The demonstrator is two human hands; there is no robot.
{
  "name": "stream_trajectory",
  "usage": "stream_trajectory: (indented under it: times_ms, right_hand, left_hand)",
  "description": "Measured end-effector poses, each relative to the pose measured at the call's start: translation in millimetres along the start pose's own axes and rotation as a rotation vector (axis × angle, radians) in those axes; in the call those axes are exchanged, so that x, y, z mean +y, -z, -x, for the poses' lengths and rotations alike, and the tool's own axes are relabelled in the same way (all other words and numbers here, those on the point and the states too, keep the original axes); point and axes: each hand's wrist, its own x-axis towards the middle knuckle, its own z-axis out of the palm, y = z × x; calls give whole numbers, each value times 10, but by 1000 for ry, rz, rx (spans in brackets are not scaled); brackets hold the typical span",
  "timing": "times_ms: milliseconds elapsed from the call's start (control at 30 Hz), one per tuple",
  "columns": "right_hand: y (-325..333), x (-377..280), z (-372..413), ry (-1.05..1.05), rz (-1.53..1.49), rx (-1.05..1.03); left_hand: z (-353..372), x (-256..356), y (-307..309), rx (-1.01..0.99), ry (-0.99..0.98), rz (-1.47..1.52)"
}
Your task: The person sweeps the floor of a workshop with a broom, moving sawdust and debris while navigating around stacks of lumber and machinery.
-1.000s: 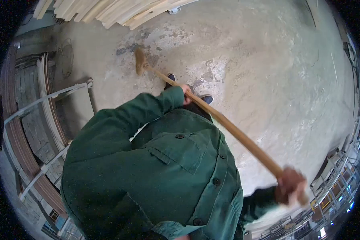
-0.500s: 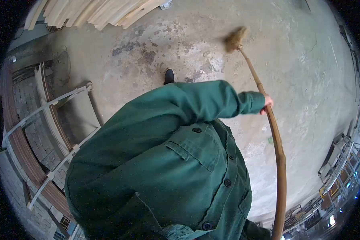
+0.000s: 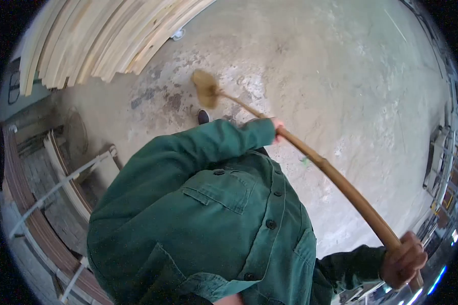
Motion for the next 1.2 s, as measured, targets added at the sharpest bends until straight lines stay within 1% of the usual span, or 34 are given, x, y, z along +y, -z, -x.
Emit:
stream_trajectory:
  times_ms: [33,67,100,133,167,233,267,300,333,367,400,467,533,567,600,633,667,700,733,767,800,833,867,933,967,1000,1067,1100,1133,1167,1200]
  right_hand:
    - [196,-112,34,-11,-86,15]
    - [363,-236,98,19,44,40]
    - [394,-324,180,154,558,296]
    - [352,-363,191,237,812,405]
    - [281,-400,192,298,1066,545]
    - [56,-524,126,143,395,-242]
    - [-59,-584,82,62,40,-613]
    - [-159,-658,22,68,39,-611]
    - [-271,-737,-76,98,82,-718]
    - [-373,-805,-185,132,123,-825]
    - [-437,-863,-265,166,123,-858]
    - [-393,-828,-362,208,59,-823]
    - [-285,-711,-459,252,-35,-741]
    - [-198,-600,-522,273,-86,-684]
    - [-96,-420,-580,284,-131,-618]
    - [-3,-166,-663,275,-168,-540]
    - [39,147,-741,262,-183,-425]
    - [-10,515,-858,231,-162,-248]
    - [-236,954,-1043,140,-141,-53]
    - [-622,1381,-1239,12,-227,26]
    - [-1029,1648,-1422,-121,-368,22]
    - [-1406,1854,-1722,-186,-535,-456]
    - [-1710,1976,-1912,-275,-502,-531]
    - [-1905,2112,-2237,-215,-391,-514]
    - [-1904,2034,-2365,-227,-151,-268]
    - [-1809,1909,-2451,-222,91,-24]
    - [-1145,1703,-2656,70,-37,-448]
    - [-1196,1493,-2680,65,-36,-449]
    - [-1336,1280,-2650,0,-29,-329]
    - [-1488,1085,-2630,-69,-17,-208]
    - [-1586,947,-2700,-143,0,-91]
  left_hand:
    - [-171,-8,-149,-95,-185,-169]
    - [-354,-12,-301,-190,-372,-328]
    - [-341,64,-552,-203,-236,-279]
    - [-271,178,-806,-214,-104,-228]
    - [-295,245,-953,-240,-136,-207]
    - [-340,372,-1117,-259,-175,-193]
    - [-358,431,-1174,-271,-136,-113]
    - [-350,469,-1223,-284,-96,-31]
    - [-278,482,-1238,-284,-103,-35]
    - [-143,463,-1218,-333,-82,20]
    - [6,436,-1175,-380,-62,78]
    - [361,362,-1046,-286,-129,87]
    - [632,339,-737,-256,-197,144]
    - [756,402,-549,-177,-169,187]
    - [863,486,-344,-102,-139,230]
    - [910,602,-79,-21,-203,175]
    - [831,749,221,-1,-206,251]
    - [701,913,539,94,-249,461]
    - [681,1153,903,5,-213,544]
    - [813,1417,1155,29,-193,625]
    - [838,1680,1284,25,-196,625]
    - [857,1887,1409,171,-394,219]
    - [864,2118,1529,310,-582,-194]
    - [833,2500,1760,566,-886,-1040]
    - [614,2670,1748,558,-858,-1028]
    - [232,2901,1575,473,-752,-1014]
    - [143,3276,1029,207,-934,-1347]
    - [145,3436,662,53,-715,-839]
    - [147,3598,296,5,-528,-298]
    - [127,3769,80,-81,-596,-575]
    - [-426,3853,-108,-165,-328,-312]
